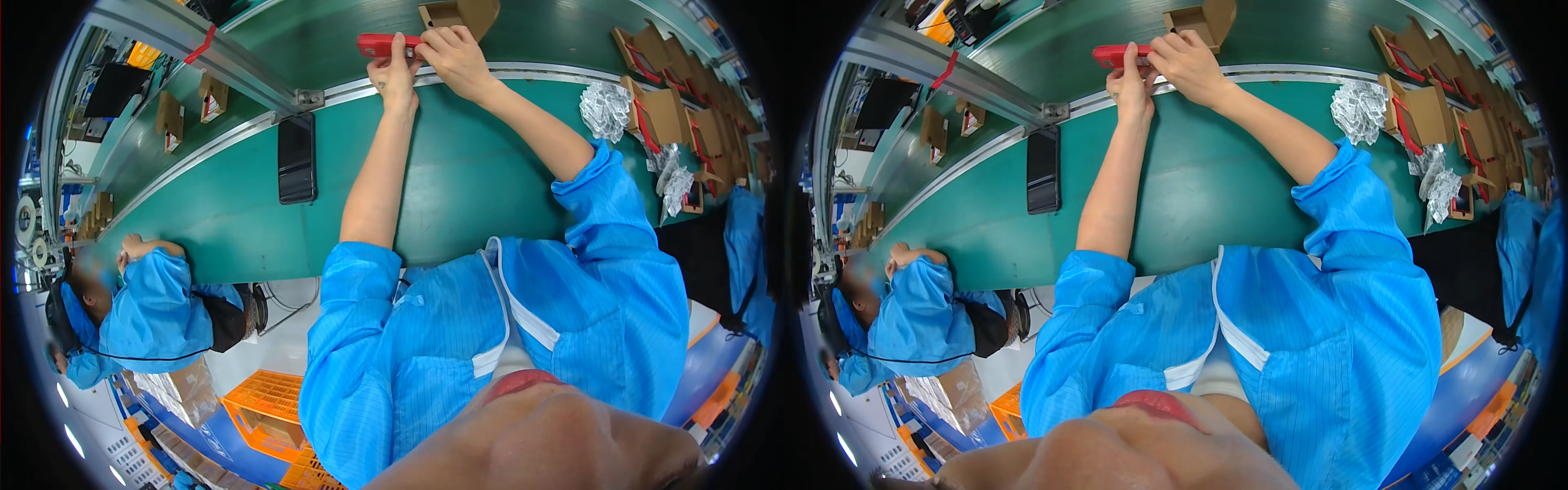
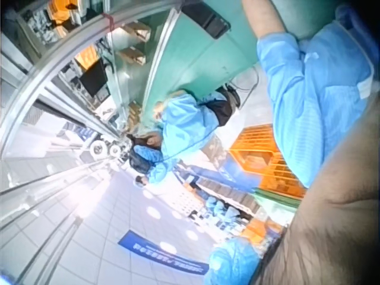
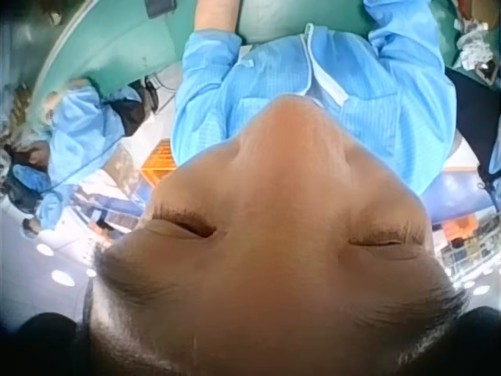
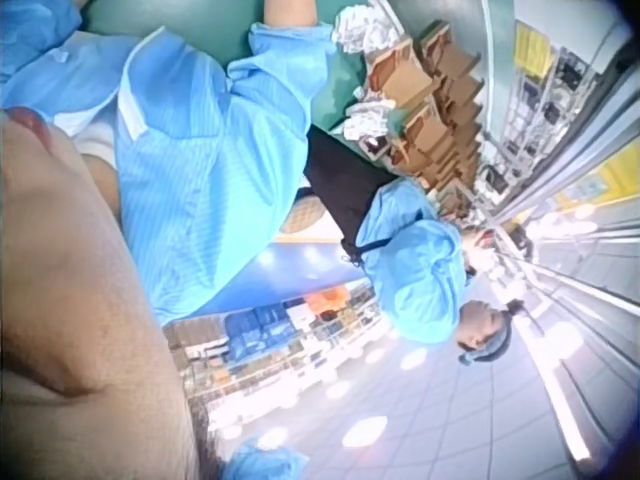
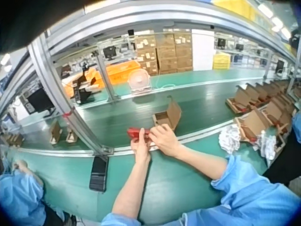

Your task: Package electronic components into small cardboard boxes on a factory assembly line.

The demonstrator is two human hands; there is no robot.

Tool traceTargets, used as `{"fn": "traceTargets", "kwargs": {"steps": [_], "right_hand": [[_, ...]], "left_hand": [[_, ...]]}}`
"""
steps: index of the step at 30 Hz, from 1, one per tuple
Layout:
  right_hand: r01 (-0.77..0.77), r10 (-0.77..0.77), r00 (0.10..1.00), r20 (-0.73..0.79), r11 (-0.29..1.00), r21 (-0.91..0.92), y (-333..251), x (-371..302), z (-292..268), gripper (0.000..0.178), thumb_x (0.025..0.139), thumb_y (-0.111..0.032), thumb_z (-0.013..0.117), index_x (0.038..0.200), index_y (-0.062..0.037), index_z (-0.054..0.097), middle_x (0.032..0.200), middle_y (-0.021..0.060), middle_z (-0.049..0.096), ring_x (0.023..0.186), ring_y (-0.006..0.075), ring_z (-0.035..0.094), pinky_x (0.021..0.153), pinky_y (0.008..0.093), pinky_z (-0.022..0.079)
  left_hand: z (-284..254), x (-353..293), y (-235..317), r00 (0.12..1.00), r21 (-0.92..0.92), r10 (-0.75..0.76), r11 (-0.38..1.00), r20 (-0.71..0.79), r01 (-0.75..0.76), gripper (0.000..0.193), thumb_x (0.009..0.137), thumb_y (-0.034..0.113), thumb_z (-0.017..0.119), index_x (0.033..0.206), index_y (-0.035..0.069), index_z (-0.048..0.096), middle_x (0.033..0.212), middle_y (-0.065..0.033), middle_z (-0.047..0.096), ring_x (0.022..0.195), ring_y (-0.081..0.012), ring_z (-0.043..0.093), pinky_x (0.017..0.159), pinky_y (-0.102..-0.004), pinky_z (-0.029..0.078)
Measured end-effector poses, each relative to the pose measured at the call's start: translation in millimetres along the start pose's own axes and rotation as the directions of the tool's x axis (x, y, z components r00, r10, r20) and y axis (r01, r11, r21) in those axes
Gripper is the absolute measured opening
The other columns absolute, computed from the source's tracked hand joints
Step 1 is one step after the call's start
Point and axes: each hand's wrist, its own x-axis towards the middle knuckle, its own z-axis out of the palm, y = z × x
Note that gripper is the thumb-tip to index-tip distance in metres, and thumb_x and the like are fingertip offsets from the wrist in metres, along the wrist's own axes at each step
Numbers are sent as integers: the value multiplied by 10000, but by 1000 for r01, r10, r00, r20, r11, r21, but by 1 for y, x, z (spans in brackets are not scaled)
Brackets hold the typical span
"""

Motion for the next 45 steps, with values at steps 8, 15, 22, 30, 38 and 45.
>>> {"fn": "traceTargets", "kwargs": {"steps": [8, 15, 22, 30, 38, 45], "right_hand": [[114, -156, 987, 28, 820, 560, -15, -30, -67, 73, 776, -67, 591, 842, -87, 568, 899, 64, 575, 895, 224, 559, 816, 356, 455], [-819, 815, 571, 101, 573, 7, 111, -140, -165, 236, 825, -160, 654, 995, -43, 539, 806, 125, 634, 739, 281, 637, 649, 380, 497], [-591, 696, 717, 40, 638, -493, 102, -147, -167, 332, 758, -233, 711, 1007, -71, 565, 940, 111, 569, 986, 307, 507, 795, 413, 422], [-462, 145, 395, 907, -822, 333, 3, -62, -76, 432, 974, -351, 444, 1151, 34, 530, 1039, 96, 611, 864, 108, 590, 791, 243, 515], [-19, 154, 405, 901, -984, 176, -12, -52, -51, 265, 947, -195, 528, 1099, 22, 514, 983, 78, 566, 899, 141, 589, 805, 253, 538], [-135, 390, 379, 839, -874, 467, 1, -62, -43, 219, 945, -172, 532, 1046, 22, 540, 960, 85, 580, 884, 138, 584, 803, 262, 513]], "left_hand": [[-14, 17, 5, 988, -198, -118, 971, 95, 135, 428, 824, 357, 684, 950, -17, 517, 859, -132, 604, 833, -286, 644, 799, -485, 554], [-1, 1, 13, 968, -159, -120, 975, 218, 157, 488, 843, 381, 650, 1037, -31, 474, 1033, -168, 520, 1071, -337, 528, 959, -473, 466], [7, -10, 12, 889, -143, -127, 967, 439, 209, 492, 878, 428, 580, 1126, 18, 465, 1142, -160, 540, 1084, -374, 547, 977, -459, 456], [11, -26, 10, 779, -23, -178, 971, 601, 240, 573, 874, 466, 549, 1245, 47, 423, 1174, -149, 553, 1130, -358, 534, 996, -464, 421], [7, -25, 13, 782, 39, -212, 971, 585, 234, 586, 875, 478, 538, 1234, 24, 443, 1166, -159, 564, 1132, -342, 541, 1000, -442, 414], [9, -23, 4, 769, 76, -241, 967, 592, 245, 653, 914, 481, 499, 1343, 20, 325, 1272, -190, 478, 1220, -345, 453, 1016, -457, 396]]}}
